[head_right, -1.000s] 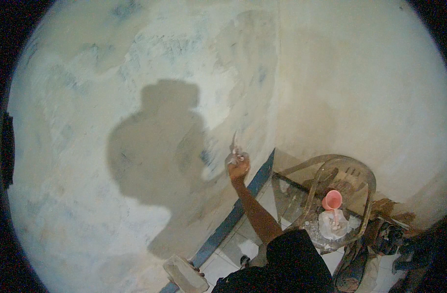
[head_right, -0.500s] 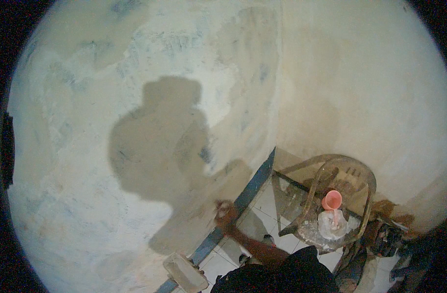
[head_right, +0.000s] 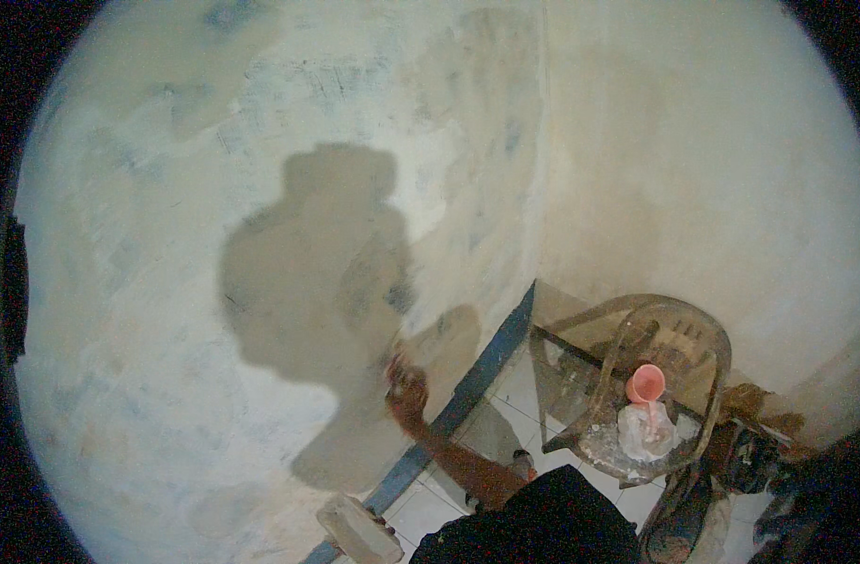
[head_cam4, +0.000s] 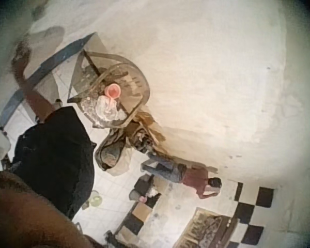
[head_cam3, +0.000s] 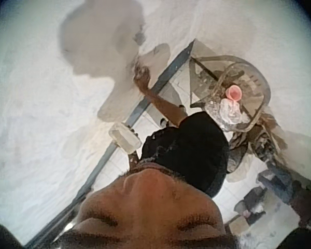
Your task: The person uses a putty knife to apply white plaster to a wall, smoothing it across the surface and picking up more plaster from a handheld tray.
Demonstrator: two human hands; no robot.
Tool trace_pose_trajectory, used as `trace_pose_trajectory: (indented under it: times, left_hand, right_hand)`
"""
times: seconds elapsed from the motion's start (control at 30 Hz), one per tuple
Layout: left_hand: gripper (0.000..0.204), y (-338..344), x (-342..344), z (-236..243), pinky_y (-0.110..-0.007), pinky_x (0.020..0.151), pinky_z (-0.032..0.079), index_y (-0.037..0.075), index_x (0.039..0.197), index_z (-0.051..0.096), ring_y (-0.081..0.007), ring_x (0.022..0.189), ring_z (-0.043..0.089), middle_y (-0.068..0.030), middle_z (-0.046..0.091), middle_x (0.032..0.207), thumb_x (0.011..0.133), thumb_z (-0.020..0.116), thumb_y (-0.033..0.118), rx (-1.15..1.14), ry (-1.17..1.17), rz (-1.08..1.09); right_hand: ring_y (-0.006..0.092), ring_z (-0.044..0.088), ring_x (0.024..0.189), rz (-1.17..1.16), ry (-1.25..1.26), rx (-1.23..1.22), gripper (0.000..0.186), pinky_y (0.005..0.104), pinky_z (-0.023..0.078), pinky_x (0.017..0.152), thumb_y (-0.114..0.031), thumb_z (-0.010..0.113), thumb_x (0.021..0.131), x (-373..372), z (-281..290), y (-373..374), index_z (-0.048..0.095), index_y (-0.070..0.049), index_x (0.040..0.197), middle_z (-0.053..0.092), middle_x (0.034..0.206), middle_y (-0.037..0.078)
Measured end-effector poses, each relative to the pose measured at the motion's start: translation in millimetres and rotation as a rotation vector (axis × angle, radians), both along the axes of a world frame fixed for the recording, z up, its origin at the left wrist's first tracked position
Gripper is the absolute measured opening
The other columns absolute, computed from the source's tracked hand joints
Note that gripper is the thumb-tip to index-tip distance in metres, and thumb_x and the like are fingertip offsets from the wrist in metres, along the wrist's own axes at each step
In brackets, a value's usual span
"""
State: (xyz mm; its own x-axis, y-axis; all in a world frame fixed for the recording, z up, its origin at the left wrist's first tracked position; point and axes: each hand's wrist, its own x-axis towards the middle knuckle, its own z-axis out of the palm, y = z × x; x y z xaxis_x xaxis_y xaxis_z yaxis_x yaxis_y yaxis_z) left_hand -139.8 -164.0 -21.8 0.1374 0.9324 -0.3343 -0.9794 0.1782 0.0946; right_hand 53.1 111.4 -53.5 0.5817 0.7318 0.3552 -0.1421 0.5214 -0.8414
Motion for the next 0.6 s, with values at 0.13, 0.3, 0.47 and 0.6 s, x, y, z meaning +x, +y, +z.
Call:
trace_pose_trajectory:
  times: [0.13,0.3,0.47,0.6]
  left_hand:
    - [0.106,11.0,-0.5,-15.9,-0.062,0.066,0.045,0.006,0.132,0.029,-0.0425,0.084,0.057,-0.0227,0.052,0.109,0.060,0.042,0.083,0.107,0.444,-0.045]
    - [0.102,18.2,-0.7,-36.5,-0.062,0.066,0.046,0.010,0.132,0.029,-0.0431,0.084,0.056,-0.0231,0.052,0.109,0.061,0.042,0.082,0.136,0.082,-0.018]
    - [0.104,13.5,9.5,-5.0,-0.062,0.065,0.046,0.007,0.132,0.028,-0.0433,0.083,0.057,-0.0238,0.052,0.107,0.061,0.043,0.082,0.120,0.095,0.012]
    - [0.104,5.6,5.4,10.6,-0.063,0.066,0.046,0.005,0.131,0.028,-0.0429,0.084,0.056,-0.0238,0.052,0.107,0.061,0.045,0.080,-0.006,0.738,-0.061]
  right_hand:
    - [0.0308,0.057,0.080,-0.050,-0.683,0.078,0.030,0.0355,0.047,0.067,-0.004,0.063,0.065,-21.2,-4.8,-86.5,0.054,-0.004,0.094,0.055,0.087,0.014]
    - [0.0315,0.056,0.079,-0.207,-0.362,-0.200,0.019,0.0366,0.046,0.066,-0.004,0.061,0.075,66.3,6.6,-56.5,0.054,-0.003,0.093,0.056,0.087,0.014]
    - [0.0390,0.048,0.105,-0.685,-0.615,-0.208,0.046,0.0467,0.041,0.088,-0.012,0.055,0.070,189.1,40.5,73.5,0.049,0.002,0.114,0.052,0.109,0.019]
    - [0.0361,0.049,0.105,-0.380,-0.251,-0.050,0.046,0.0424,0.042,0.087,-0.016,0.052,0.073,177.6,42.6,112.6,0.047,0.002,0.115,0.051,0.113,0.018]
